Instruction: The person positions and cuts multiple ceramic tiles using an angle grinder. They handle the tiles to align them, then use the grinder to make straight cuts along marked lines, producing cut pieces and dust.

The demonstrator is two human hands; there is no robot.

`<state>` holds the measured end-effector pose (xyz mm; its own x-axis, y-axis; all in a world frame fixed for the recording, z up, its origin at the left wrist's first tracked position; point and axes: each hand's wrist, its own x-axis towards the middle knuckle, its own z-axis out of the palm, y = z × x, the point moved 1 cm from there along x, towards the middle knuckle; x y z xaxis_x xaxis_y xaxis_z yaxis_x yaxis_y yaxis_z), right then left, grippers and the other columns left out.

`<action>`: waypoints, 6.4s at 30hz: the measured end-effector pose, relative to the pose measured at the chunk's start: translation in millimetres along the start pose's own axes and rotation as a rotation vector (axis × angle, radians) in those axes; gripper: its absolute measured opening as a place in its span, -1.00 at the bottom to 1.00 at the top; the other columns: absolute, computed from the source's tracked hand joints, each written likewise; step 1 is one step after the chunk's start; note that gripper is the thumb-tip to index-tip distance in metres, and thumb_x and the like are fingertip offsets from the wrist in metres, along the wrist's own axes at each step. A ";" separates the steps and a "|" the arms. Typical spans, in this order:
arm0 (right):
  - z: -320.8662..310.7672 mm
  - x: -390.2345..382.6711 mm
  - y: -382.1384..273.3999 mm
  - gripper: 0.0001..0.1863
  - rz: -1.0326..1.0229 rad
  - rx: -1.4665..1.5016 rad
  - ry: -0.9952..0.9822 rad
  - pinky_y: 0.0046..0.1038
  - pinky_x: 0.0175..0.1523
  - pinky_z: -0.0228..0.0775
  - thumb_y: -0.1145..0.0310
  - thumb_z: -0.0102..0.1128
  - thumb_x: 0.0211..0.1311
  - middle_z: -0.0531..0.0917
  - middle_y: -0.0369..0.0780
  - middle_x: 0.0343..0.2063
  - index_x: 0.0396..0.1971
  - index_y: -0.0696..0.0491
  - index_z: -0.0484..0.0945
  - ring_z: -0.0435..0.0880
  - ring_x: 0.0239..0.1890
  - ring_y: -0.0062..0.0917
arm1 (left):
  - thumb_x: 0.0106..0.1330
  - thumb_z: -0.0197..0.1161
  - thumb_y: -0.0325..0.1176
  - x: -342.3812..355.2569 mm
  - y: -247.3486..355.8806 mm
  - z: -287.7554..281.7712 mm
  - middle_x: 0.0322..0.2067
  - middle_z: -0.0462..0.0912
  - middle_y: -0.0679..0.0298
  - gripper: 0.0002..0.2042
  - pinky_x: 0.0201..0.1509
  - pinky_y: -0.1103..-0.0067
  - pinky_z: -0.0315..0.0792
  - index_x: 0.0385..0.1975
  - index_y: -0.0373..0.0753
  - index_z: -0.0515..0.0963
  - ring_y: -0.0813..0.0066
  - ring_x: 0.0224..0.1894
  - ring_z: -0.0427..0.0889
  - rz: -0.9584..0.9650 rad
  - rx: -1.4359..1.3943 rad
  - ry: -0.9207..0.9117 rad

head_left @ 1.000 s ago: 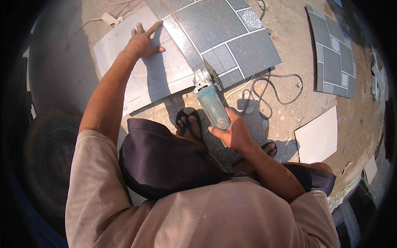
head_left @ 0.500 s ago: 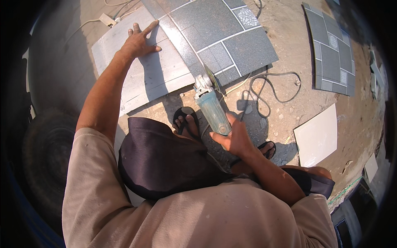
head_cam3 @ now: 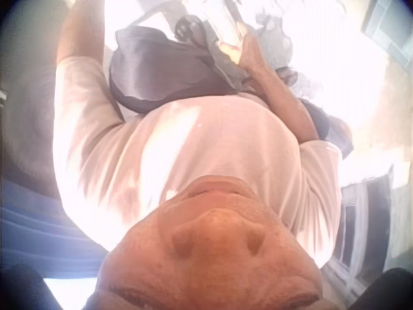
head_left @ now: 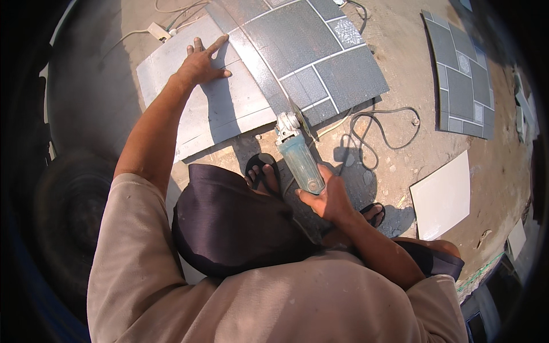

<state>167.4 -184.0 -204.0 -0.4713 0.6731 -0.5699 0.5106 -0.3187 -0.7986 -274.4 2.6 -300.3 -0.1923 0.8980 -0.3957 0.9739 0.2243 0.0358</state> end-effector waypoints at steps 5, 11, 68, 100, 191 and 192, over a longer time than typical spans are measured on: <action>14.4 24.0 3.0 -0.38 0.001 -0.105 0.095 -0.22 0.13 0.63 0.26 0.61 0.23 0.82 0.07 -0.08 0.20 0.26 0.60 0.84 0.01 -0.21 | 0.05 0.74 0.20 -0.9 -4.3 -4.2 0.69 -0.14 -0.34 0.19 0.61 -0.15 0.35 0.65 0.78 0.01 -0.61 0.67 -0.11 -0.017 -0.013 -0.021; 15.6 52.1 -18.0 -0.39 -0.017 -0.059 0.078 -0.21 0.11 0.63 0.21 0.62 0.20 0.82 0.07 -0.10 0.13 0.27 0.62 0.84 -0.04 -0.17 | 0.06 0.75 0.17 -4.0 3.0 -12.7 0.70 -0.16 -0.35 0.20 0.63 -0.13 0.32 0.66 0.77 -0.01 -0.61 0.68 -0.10 -0.025 -0.020 -0.067; 10.3 12.8 10.1 -0.43 -0.024 -0.016 0.056 -0.19 0.07 0.65 0.28 0.59 0.21 0.81 0.12 -0.13 0.13 0.25 0.59 0.87 -0.03 -0.12 | 0.09 0.72 0.18 -0.1 0.2 -0.5 0.67 -0.10 -0.41 0.20 0.64 -0.17 0.28 0.67 0.75 -0.06 -0.63 0.66 -0.11 0.001 0.022 -0.009; 4.6 -7.6 31.0 -0.32 0.075 -0.027 0.022 -0.29 0.08 0.62 0.29 0.65 0.16 0.80 0.02 -0.11 0.22 0.27 0.59 0.80 -0.04 -0.38 | 0.05 0.77 0.14 -6.0 -2.5 -12.3 0.71 -0.15 -0.30 0.21 0.63 -0.21 0.29 0.66 0.77 0.00 -0.60 0.68 -0.11 -0.032 -0.052 0.010; 123.8 274.7 -207.9 -0.48 -0.316 -0.222 -0.127 -0.29 -0.09 0.64 0.21 0.62 0.09 0.82 -0.05 -0.32 -0.05 0.27 0.72 0.80 -0.29 -0.36 | 0.45 0.34 -0.15 -86.1 -101.0 59.1 0.38 0.60 0.12 -0.47 0.76 0.04 0.00 0.41 -0.11 0.57 0.12 0.57 0.42 -0.327 -0.381 0.824; 124.4 276.3 -207.7 -0.47 -0.320 -0.225 -0.123 -0.29 -0.10 0.64 0.20 0.62 0.09 0.82 -0.05 -0.32 -0.06 0.27 0.72 0.80 -0.30 -0.36 | 0.45 0.34 -0.16 -85.5 -101.1 58.6 0.37 0.61 0.11 -0.47 0.75 0.04 0.01 0.41 -0.11 0.57 0.12 0.57 0.42 -0.320 -0.383 0.833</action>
<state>-158.3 -14.8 -219.7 -0.7072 0.6254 -0.3298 0.4624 0.0564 -0.8849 -349.3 -119.0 -323.8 -0.6089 0.7201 0.3327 0.7835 0.4804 0.3942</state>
